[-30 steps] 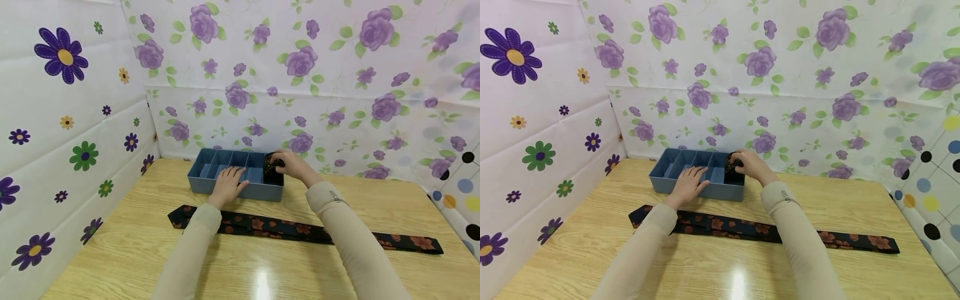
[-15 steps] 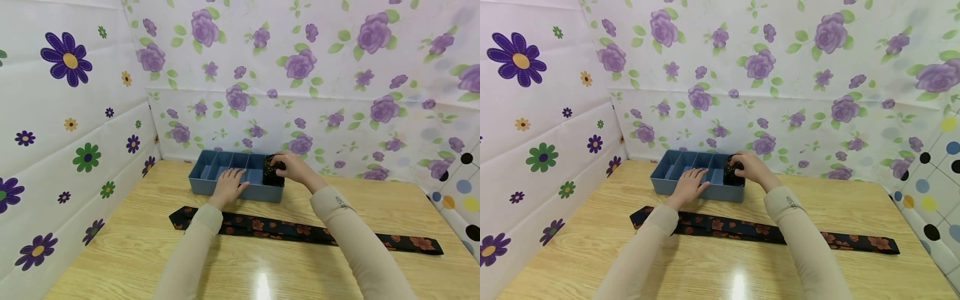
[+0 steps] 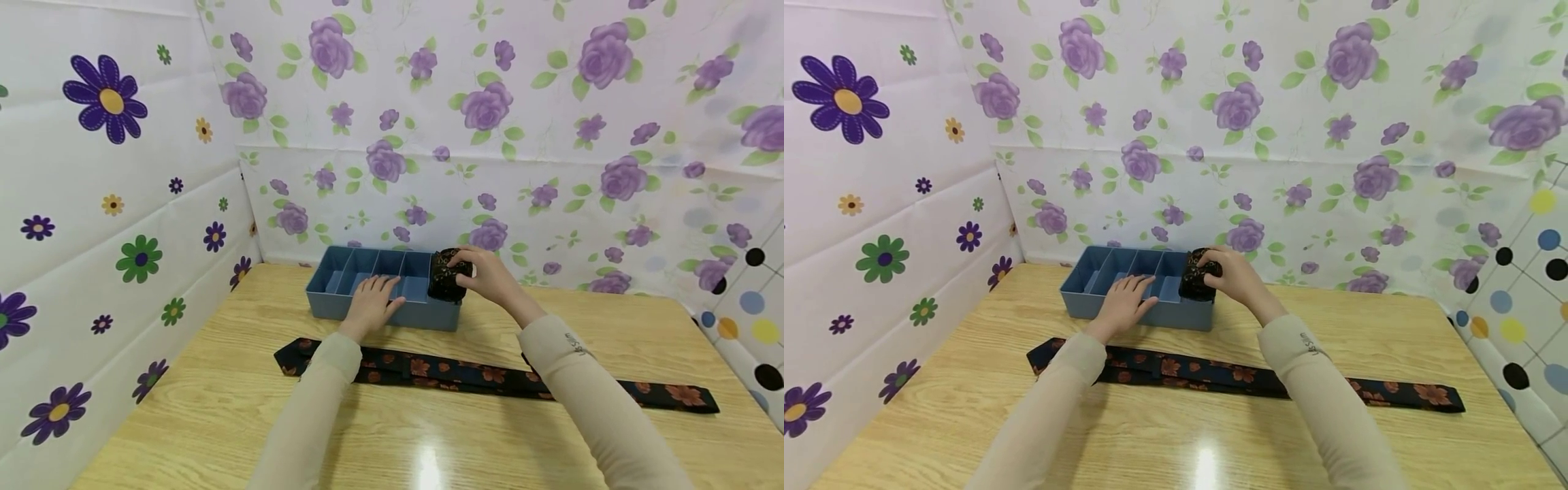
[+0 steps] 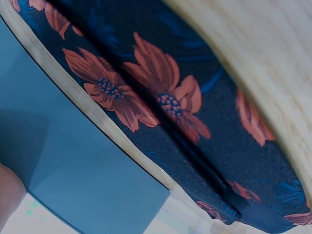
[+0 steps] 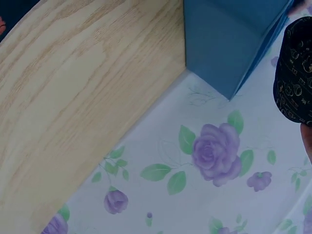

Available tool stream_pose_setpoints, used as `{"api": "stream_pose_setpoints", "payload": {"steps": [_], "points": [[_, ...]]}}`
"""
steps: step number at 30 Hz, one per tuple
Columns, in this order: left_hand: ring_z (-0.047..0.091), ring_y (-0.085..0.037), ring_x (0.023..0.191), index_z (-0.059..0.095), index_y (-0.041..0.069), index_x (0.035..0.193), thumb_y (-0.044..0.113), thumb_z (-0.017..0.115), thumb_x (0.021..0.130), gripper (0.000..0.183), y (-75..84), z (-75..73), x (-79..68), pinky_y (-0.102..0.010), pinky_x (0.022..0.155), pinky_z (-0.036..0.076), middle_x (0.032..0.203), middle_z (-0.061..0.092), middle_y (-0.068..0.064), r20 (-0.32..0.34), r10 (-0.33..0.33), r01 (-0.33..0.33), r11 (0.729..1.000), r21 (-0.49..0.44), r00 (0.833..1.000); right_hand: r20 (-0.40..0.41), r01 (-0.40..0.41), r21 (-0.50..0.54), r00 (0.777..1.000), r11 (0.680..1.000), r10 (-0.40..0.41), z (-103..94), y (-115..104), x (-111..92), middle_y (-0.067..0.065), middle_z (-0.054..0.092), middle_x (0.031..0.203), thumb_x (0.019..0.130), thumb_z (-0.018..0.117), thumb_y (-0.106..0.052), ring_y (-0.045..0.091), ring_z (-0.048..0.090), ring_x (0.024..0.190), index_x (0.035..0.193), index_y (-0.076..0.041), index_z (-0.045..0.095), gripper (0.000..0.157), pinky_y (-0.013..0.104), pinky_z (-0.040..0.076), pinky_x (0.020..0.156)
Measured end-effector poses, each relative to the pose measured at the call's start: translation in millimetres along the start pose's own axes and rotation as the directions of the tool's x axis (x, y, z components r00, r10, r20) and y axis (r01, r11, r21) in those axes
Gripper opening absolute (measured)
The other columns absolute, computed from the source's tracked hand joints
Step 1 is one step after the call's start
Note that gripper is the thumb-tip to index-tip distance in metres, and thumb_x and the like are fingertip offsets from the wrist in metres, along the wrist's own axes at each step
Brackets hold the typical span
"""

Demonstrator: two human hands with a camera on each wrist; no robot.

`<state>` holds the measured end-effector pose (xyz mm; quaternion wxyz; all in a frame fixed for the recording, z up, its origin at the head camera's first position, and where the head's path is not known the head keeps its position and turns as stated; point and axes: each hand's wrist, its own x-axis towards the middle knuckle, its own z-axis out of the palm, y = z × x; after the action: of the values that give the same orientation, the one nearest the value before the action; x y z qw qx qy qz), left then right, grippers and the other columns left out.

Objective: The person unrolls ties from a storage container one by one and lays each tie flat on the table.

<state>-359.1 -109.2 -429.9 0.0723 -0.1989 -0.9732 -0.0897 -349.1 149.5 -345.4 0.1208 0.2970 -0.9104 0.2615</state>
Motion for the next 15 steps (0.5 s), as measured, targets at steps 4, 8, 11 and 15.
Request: {"api": "stream_pose_setpoints", "payload": {"steps": [4,8,11,15], "points": [[0.03,-0.034,0.139,0.031,0.017,0.148,0.048,0.035,0.099,0.058,0.9,-1.5,-2.0,-0.048,0.117,0.021,0.147,0.037,-0.013,-0.011,0.002,-0.003,1.0,-0.007,1.0,-0.026,0.029,0.008,0.999,1.0,-0.028,-5.5,-6.2,-5.0,0.024,0.051,0.134,0.087,0.066,-0.007,0.041,0.045,0.127,0.107,-0.006,0.066,0.02,0.057,0.042,0.099],[0.031,-0.033,0.139,0.031,0.017,0.148,0.048,0.035,0.099,0.058,0.9,-2.6,-3.3,-0.048,0.117,0.021,0.147,0.037,-0.012,-0.01,0.003,-0.003,1.0,-0.001,1.0,-0.056,0.04,0.023,0.998,0.999,-0.039,-11.0,-12.7,-12.3,0.025,0.051,0.134,0.086,0.066,-0.005,0.042,0.044,0.128,0.105,-0.005,0.067,0.019,0.058,0.042,0.099],[0.032,-0.033,0.138,0.031,0.017,0.148,0.047,0.036,0.099,0.057,0.1,-2.3,-2.7,-0.048,0.116,0.022,0.147,0.038,-0.012,-0.015,0.01,-0.01,1.0,-0.001,1.0,-0.07,0.032,0.042,0.997,0.999,-0.029,-12.7,-15.0,-19.9,0.025,0.05,0.135,0.086,0.065,-0.004,0.041,0.041,0.13,0.105,-0.005,0.067,0.019,0.057,0.045,0.094],[0.031,-0.033,0.138,0.03,0.017,0.149,0.048,0.034,0.1,0.058,-0.9,-1.2,-1.3,-0.048,0.117,0.021,0.148,0.037,-0.011,-0.004,0.013,-0.013,1.0,0.007,1.0,-0.113,0.018,0.068,0.994,0.998,-0.011,-9.7,-15.9,-31.8,0.024,0.05,0.135,0.086,0.064,-0.003,0.041,0.042,0.129,0.104,-0.006,0.067,0.018,0.058,0.044,0.094]]}}
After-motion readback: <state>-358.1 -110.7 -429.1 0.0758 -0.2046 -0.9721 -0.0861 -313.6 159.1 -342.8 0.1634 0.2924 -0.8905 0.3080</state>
